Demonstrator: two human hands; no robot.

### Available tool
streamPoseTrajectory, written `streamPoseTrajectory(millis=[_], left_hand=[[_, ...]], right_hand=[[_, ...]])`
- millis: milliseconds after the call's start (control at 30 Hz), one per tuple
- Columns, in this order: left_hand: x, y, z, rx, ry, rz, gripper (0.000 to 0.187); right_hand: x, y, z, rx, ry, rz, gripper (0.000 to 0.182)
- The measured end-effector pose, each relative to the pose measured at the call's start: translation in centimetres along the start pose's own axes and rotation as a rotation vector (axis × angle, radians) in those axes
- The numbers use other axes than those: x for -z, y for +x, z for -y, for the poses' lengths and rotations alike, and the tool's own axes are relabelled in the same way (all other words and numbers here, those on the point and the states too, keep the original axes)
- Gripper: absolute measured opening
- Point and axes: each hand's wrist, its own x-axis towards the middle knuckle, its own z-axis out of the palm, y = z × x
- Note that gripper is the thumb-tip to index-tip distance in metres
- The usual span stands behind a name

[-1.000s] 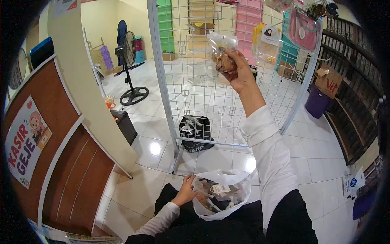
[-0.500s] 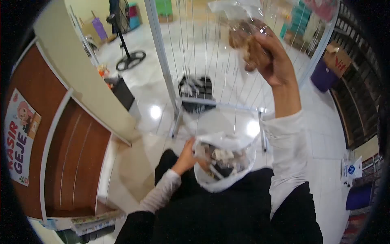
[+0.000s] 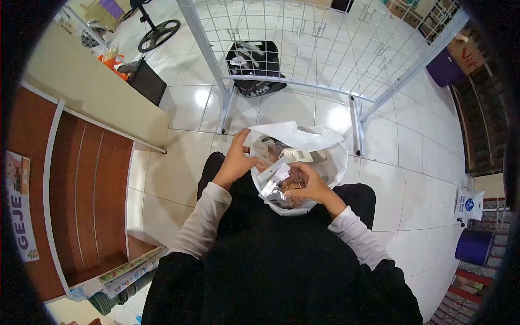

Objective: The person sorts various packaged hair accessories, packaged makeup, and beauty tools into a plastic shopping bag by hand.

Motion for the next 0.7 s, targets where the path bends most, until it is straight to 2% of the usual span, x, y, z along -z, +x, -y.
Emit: streamPoseTrajectory(millis=[33,67,167,200,267,367,433,500,533,633,700], left_hand=[[0.0,0.2,0.1,0.000,-0.034,0.004,0.081],[0.0,0.4,0.2,-0.014,0.002,0.004,0.081],[0.2,0.4,-1.1,0.029,-0.039,0.073,0.079],[0.4,0.5,-0.9,-0.037,0.038,0.066,0.079],[0.7,0.5,-0.5,-0.169,0.194,0.051,0.078],[-1.4,-2.4,-1.8,-0.019,0.042,-0.371,0.078],[-3.0,-4.6,0.7,0.024,0.013,-0.516,0.077],[-5.1,-6.5,3.5,0.206,-0.052,-0.389,0.088],[-6.0,-7.1,3.6,0.182,-0.059,-0.348,0.065],[-4.7,-7.2,2.3,0.752,-0.442,0.141,0.039],[-4.2,-8.4,-0.8,0.618,-0.311,0.233,0.029]], right_hand=[[-0.1,-0.1,0.1,-0.028,0.036,0.040,0.069],[0.2,0.0,0.5,-0.092,-0.148,0.022,0.065],[0.6,1.6,-1.6,-0.038,-0.361,-0.152,0.060],[0.3,1.9,-1.8,0.059,-0.414,-0.242,0.058],[0.1,2.4,-1.7,0.111,-0.450,-0.283,0.057],[0.3,2.8,-1.6,0.125,-0.494,-0.296,0.058],[0.7,3.2,-1.8,0.119,-0.487,-0.277,0.059],[1.0,3.3,-1.9,0.106,-0.451,-0.263,0.059],[1.0,3.3,-1.8,0.097,-0.433,-0.255,0.059],[1.3,3.4,-0.5,0.004,-0.346,-0.241,0.059],[1.7,4.1,-1.8,0.036,-0.314,-0.284,0.063]])
